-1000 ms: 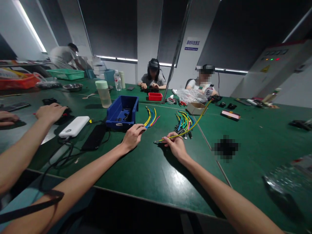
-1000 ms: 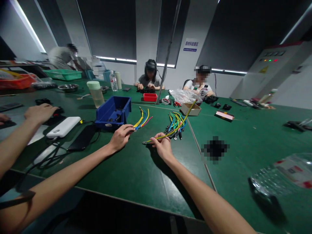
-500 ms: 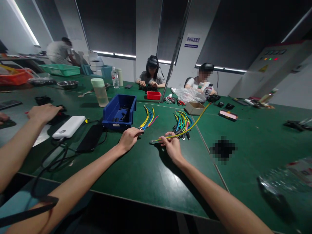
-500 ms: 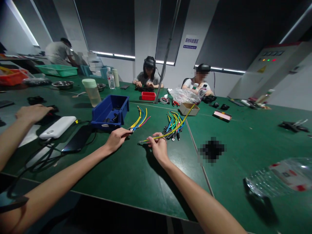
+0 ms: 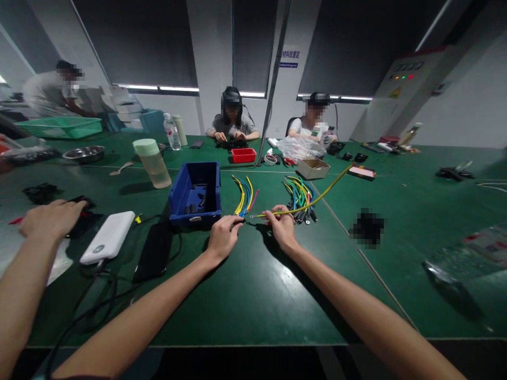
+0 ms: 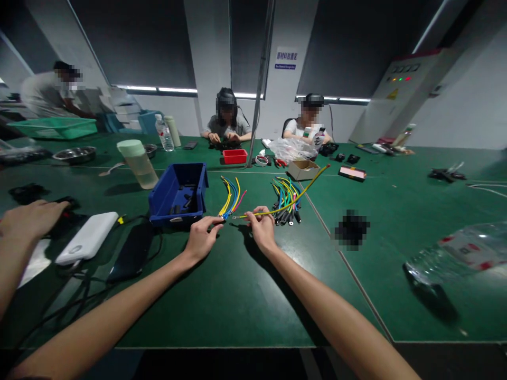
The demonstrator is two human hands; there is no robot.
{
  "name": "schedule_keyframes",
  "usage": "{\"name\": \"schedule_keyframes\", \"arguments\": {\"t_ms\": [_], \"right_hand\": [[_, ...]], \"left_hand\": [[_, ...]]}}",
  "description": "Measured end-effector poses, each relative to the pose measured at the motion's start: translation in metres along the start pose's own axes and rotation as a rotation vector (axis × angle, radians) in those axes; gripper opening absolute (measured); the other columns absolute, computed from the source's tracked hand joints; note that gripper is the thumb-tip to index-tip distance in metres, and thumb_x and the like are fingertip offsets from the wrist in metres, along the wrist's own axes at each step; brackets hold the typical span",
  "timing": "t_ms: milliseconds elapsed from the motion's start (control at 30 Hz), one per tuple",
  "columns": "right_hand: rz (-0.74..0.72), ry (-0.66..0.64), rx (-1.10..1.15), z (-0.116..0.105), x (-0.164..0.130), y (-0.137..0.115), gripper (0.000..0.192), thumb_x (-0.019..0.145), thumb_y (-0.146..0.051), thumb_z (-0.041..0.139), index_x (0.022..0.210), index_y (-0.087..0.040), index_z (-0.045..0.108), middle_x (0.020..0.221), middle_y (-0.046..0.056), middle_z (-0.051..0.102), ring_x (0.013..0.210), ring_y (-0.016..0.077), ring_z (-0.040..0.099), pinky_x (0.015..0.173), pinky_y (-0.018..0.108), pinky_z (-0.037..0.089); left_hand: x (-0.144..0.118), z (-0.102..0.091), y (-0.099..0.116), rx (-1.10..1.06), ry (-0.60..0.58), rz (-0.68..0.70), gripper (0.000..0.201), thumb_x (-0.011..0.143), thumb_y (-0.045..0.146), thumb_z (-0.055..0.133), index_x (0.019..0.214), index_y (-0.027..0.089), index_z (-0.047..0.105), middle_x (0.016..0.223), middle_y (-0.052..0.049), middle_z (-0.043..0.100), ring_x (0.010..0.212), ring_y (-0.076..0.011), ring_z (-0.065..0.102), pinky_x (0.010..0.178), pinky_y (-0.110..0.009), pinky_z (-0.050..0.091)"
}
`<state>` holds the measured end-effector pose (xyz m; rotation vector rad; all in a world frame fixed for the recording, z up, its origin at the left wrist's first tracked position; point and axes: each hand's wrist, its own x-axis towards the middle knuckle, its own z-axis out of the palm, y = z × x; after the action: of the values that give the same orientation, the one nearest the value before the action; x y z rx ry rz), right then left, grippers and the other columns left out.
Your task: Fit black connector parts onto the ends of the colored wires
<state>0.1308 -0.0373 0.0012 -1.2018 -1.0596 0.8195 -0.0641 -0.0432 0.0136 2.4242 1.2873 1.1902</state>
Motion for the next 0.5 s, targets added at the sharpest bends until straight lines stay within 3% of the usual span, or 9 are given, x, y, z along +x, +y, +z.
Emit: {"name": "schedule_keyframes", "arguments": {"t_ms": [233, 367, 500], "right_hand": [[-0.020, 0.068, -0.082, 0.017, 0.008, 0.000, 0.031, 0.071, -0.047, 0.063, 0.083, -0.023, 0.047, 0.072, 0.000, 0.066, 0.069, 0.0191, 0.066, 0.053, 0.027, 0.050], [-0.003, 0.113, -0.084, 0.017, 0.007, -0.002, 0.034, 0.069, -0.049, 0.065, 0.081, -0.023, 0.047, 0.071, 0.001, 0.066, 0.068, 0.0200, 0.066, 0.052, 0.028, 0.050], [0.002, 0.132, -0.083, 0.015, 0.006, -0.003, 0.036, 0.067, -0.049, 0.066, 0.081, -0.022, 0.047, 0.071, 0.001, 0.066, 0.067, 0.0197, 0.066, 0.052, 0.028, 0.050]], "left_hand": [[0.003, -0.016, 0.004, -0.022, -0.113, -0.077, 0.065, 0.068, 0.012, 0.060, 0.114, 0.057, 0.052, 0.099, 0.008, 0.068, 0.096, -0.0316, 0.065, 0.069, -0.051, 0.057], [0.000, -0.023, 0.012, -0.040, -0.118, 0.017, 0.075, 0.066, 0.011, 0.058, 0.118, 0.063, 0.044, 0.102, 0.009, 0.066, 0.097, -0.0316, 0.064, 0.066, -0.051, 0.058], [-0.006, -0.033, 0.032, -0.029, -0.146, 0.132, 0.083, 0.062, 0.011, 0.058, 0.121, 0.067, 0.037, 0.102, 0.010, 0.066, 0.095, -0.0320, 0.064, 0.059, -0.050, 0.059]]}}
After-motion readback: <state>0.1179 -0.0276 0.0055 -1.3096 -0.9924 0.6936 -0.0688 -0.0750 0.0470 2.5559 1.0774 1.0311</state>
